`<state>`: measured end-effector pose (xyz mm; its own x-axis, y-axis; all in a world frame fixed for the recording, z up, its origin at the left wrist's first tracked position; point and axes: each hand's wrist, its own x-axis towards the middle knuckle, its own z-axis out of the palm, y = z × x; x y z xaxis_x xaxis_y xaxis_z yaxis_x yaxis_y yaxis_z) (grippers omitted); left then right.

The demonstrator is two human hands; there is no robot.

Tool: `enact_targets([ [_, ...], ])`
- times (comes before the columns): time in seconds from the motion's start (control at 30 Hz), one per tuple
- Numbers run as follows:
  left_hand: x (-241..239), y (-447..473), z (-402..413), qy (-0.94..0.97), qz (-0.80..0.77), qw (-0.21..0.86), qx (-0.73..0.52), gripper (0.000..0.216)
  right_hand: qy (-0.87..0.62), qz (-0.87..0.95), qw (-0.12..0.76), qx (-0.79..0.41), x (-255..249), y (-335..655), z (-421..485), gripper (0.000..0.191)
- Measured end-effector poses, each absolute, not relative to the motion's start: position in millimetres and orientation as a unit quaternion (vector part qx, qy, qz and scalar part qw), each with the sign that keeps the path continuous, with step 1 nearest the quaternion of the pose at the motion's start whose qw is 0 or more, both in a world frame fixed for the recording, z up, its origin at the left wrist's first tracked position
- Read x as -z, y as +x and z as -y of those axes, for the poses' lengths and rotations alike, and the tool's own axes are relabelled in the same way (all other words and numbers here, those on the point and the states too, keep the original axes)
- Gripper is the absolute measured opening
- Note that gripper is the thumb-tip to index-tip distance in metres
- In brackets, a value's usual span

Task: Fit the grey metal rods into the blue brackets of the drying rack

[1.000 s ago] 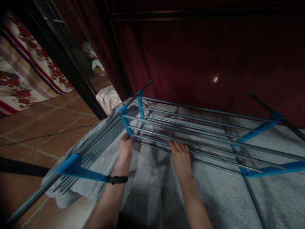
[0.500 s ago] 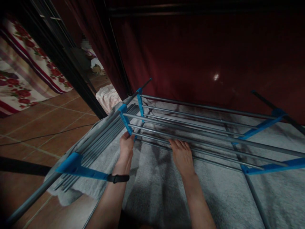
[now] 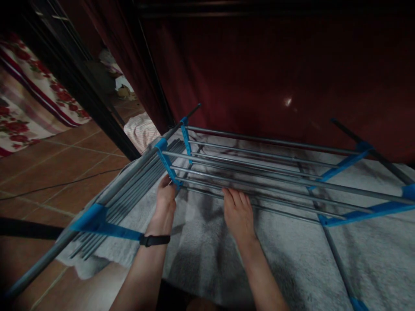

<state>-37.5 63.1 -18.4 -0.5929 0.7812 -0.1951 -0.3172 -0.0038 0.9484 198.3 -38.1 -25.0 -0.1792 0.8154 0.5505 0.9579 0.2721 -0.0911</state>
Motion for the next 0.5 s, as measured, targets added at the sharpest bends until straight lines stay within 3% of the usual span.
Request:
enact_targets([
  [0.13,22.7,-39.4,-54.0,0.062,-0.59,0.399,-0.699,0.037,-0.606,0.766,0.194,0.094,45.2,192.4,48.3,0.038],
  [0.33,24.7,-24.0,-35.4,0.035,-0.587,0.418,-0.693,0.025,-0.686,0.714,0.119,0.065,65.6,220.8,41.1,0.041],
  [0.43,25.1,-0.5,-27.6,0.125,-0.577,0.467,-0.658,0.024,-0.705,0.702,0.087,0.041,62.7,230.8,36.9,0.036],
  [0.5,26.1,17.3,-23.7,0.289,-0.579,0.498,-0.578,0.016,-0.707,0.703,0.076,0.02,57.8,232.6,35.9,0.033],
])
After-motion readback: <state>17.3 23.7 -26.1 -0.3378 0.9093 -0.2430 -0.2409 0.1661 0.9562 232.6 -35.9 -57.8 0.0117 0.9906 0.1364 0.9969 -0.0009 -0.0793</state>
